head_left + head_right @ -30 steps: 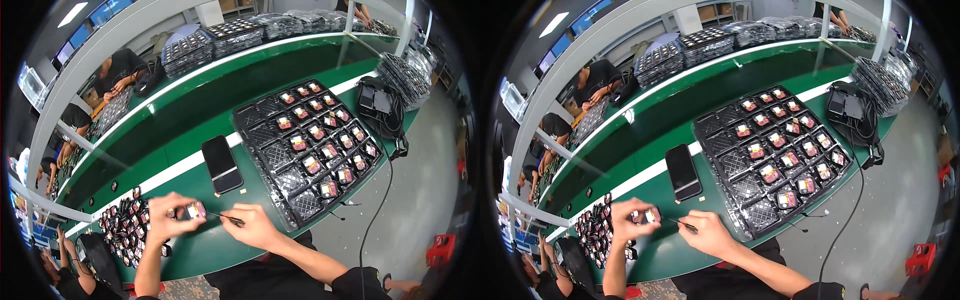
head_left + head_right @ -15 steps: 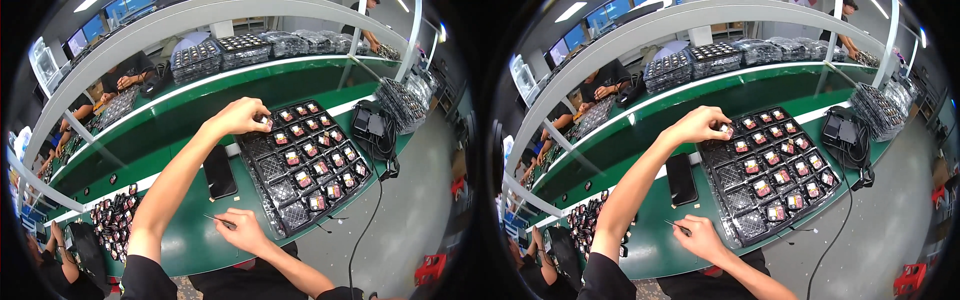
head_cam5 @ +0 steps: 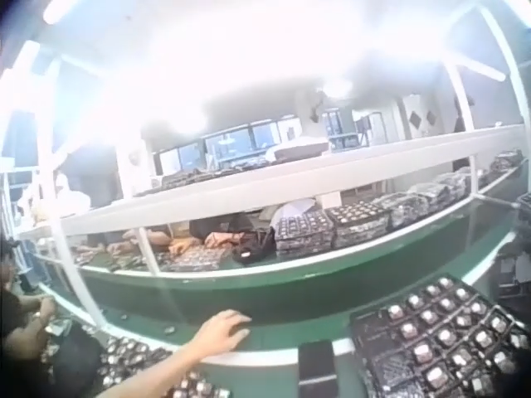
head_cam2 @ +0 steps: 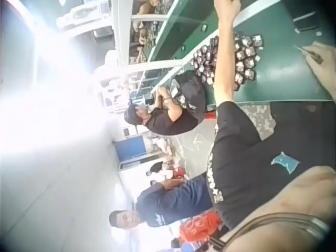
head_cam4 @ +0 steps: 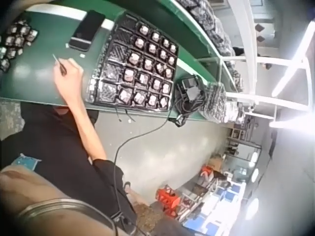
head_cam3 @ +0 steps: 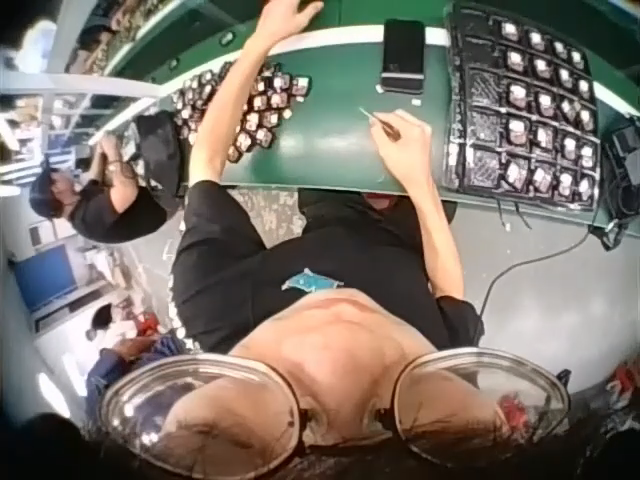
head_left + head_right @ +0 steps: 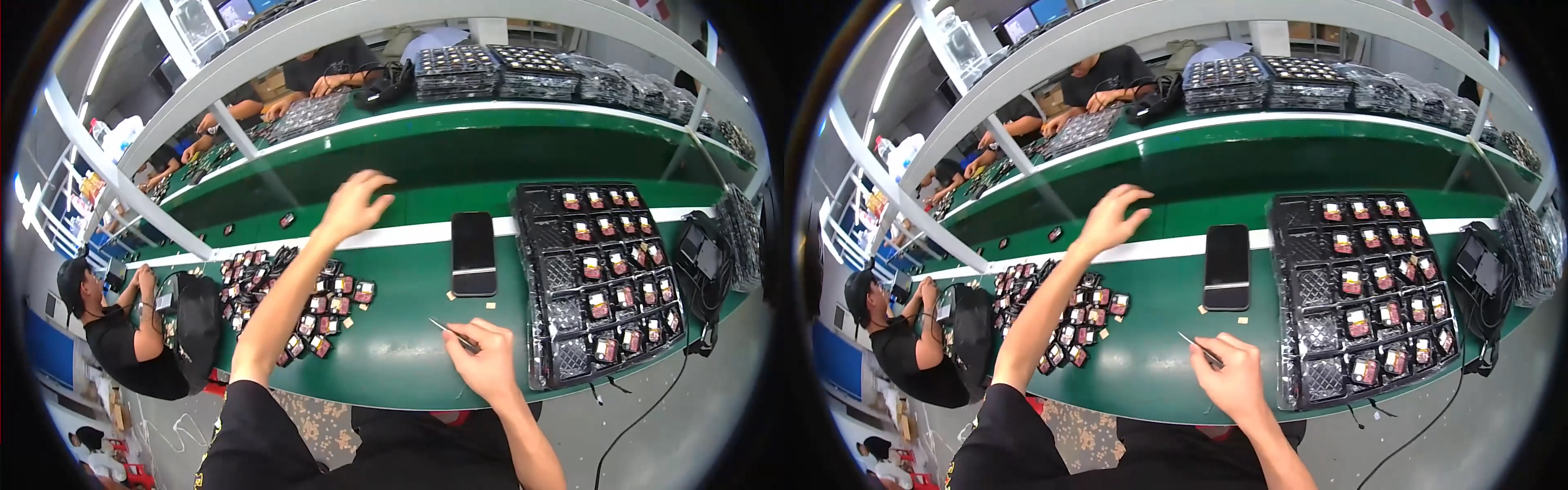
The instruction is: Assembling small electronic components (likely smartwatch or similar) at a factory workstation.
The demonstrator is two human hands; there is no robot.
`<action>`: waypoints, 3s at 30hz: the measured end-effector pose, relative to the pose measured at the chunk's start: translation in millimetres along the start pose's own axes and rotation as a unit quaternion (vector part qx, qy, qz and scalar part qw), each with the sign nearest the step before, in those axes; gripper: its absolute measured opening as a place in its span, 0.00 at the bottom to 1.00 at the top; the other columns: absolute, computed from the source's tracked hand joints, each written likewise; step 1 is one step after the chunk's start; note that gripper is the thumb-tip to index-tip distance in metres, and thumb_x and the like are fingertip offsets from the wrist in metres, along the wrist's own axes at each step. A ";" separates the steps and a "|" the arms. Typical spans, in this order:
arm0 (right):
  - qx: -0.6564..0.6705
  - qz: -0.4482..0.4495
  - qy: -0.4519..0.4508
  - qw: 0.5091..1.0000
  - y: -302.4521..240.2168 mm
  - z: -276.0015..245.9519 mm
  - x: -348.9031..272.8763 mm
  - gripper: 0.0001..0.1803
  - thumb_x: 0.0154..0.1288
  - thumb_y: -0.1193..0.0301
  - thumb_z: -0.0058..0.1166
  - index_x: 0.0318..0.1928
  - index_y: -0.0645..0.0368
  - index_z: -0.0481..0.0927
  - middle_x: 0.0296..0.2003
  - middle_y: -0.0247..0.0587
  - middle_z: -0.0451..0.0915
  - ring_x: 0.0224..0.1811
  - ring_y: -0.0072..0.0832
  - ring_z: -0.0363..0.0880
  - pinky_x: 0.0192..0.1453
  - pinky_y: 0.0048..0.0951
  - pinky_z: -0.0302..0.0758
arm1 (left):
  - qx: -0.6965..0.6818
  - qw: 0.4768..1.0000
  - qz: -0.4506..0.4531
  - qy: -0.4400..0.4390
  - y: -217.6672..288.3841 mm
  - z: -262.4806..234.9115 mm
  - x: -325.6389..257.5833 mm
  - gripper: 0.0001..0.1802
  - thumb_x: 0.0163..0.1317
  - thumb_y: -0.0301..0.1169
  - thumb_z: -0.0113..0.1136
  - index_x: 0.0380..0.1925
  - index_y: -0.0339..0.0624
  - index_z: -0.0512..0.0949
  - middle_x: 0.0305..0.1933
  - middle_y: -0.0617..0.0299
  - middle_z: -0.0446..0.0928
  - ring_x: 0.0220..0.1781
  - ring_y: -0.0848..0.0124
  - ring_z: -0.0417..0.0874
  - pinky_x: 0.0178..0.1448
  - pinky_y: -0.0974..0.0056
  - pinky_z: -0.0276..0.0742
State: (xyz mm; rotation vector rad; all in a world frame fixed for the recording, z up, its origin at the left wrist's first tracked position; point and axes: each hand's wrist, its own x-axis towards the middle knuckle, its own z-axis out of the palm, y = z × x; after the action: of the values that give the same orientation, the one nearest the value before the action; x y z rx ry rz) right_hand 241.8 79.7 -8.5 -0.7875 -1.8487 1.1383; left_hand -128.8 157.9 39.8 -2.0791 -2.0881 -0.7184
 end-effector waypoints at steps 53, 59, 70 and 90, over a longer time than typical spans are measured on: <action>-0.091 -0.015 -0.045 0.995 1.2 8.7 5.7 0.06 0.60 0.84 0.72 0.38 0.67 0.93 0.20 0.33 0.76 0.17 0.16 0.67 0.22 0.25 0.58 | -0.279 0.940 0.066 -0.186 98.6 -3.5 -155.2 0.30 0.53 0.35 0.86 0.58 0.42 0.91 0.46 0.62 0.86 0.44 0.64 0.79 0.48 0.61 0.73; -0.095 -0.019 -0.038 0.995 1.6 12.3 7.3 0.07 0.59 0.84 0.72 0.38 0.66 0.93 0.20 0.33 0.76 0.16 0.17 0.67 0.21 0.27 0.58 | -0.273 0.942 0.087 -0.173 96.6 -0.9 -154.5 0.31 0.50 0.34 0.86 0.58 0.41 0.91 0.44 0.63 0.86 0.37 0.66 0.77 0.43 0.62 0.72; -0.153 -0.086 -0.020 0.984 3.5 10.3 1.9 0.14 0.58 0.86 0.76 0.45 0.65 0.96 0.25 0.29 0.80 0.19 0.10 0.63 0.23 0.20 0.55 | -0.264 0.947 0.076 -0.166 99.2 -2.5 -152.7 0.31 0.48 0.35 0.88 0.54 0.40 0.90 0.35 0.63 0.81 0.32 0.68 0.71 0.43 0.63 0.67; -0.067 -0.004 -0.077 0.995 0.7 4.4 2.5 0.11 0.60 0.87 0.72 0.43 0.66 0.96 0.24 0.32 0.82 0.22 0.15 0.72 0.27 0.21 0.63 | -0.317 0.916 0.104 -0.222 81.7 -0.1 -147.3 0.32 0.53 0.47 0.86 0.53 0.39 0.92 0.45 0.61 0.89 0.37 0.70 0.76 0.42 0.65 0.69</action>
State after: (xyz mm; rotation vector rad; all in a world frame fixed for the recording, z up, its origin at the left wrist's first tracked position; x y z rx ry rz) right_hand 236.8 80.3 -9.6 -0.7861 -2.0720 1.1045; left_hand -41.4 19.0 1.7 -3.0103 -1.9402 -1.0844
